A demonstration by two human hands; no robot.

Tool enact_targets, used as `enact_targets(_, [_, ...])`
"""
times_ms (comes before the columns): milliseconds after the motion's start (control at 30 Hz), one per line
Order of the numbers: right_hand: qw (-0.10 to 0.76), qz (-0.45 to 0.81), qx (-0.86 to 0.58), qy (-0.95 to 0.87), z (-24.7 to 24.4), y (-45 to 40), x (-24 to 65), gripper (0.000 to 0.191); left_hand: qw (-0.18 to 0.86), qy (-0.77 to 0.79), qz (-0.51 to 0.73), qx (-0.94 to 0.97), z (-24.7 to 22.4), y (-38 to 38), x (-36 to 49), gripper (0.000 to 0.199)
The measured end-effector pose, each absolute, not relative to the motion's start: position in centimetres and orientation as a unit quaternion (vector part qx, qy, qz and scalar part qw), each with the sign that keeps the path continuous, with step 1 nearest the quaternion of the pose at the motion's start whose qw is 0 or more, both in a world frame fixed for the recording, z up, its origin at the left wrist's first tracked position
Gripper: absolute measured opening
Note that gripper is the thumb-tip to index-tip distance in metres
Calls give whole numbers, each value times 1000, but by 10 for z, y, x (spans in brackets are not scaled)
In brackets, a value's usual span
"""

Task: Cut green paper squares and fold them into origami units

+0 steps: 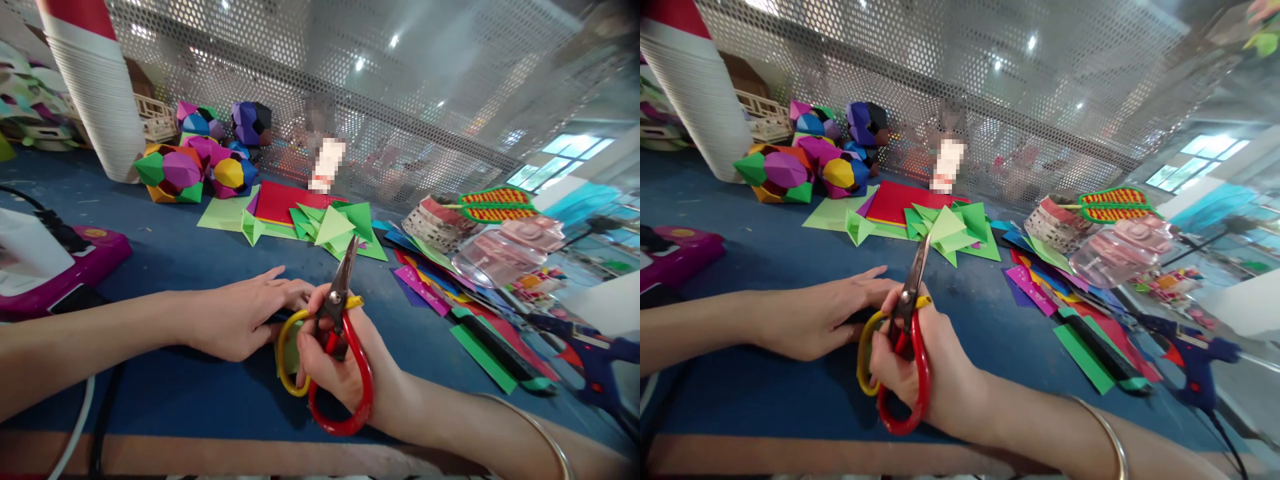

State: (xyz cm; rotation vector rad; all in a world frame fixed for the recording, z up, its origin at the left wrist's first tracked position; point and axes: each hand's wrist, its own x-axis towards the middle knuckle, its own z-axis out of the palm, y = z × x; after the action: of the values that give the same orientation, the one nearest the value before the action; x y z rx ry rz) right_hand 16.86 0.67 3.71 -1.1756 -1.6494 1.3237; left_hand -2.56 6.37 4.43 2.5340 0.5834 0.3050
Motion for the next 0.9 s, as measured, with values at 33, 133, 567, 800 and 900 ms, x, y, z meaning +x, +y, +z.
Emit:
enact_targets(33, [351, 511, -461, -635, 36, 7, 172, 26, 262, 215, 115, 934, 44, 63, -26, 42])
enact_targets(133, [348, 499, -486, -627, 36, 9, 183, 28, 276, 226, 118, 927, 44, 63, -26, 42])
enact_targets(567, [351, 437, -527, -638, 54, 14, 253, 30, 283, 245, 122, 919, 37, 64, -31, 49])
enact_targets(800, [299, 259, -583, -710, 67, 19, 289, 22, 273, 243, 114, 924, 39, 62, -32, 46])
enact_targets(900, [167, 71, -631, -755, 69, 26, 318, 24, 271, 247, 119, 923, 39, 60, -32, 46])
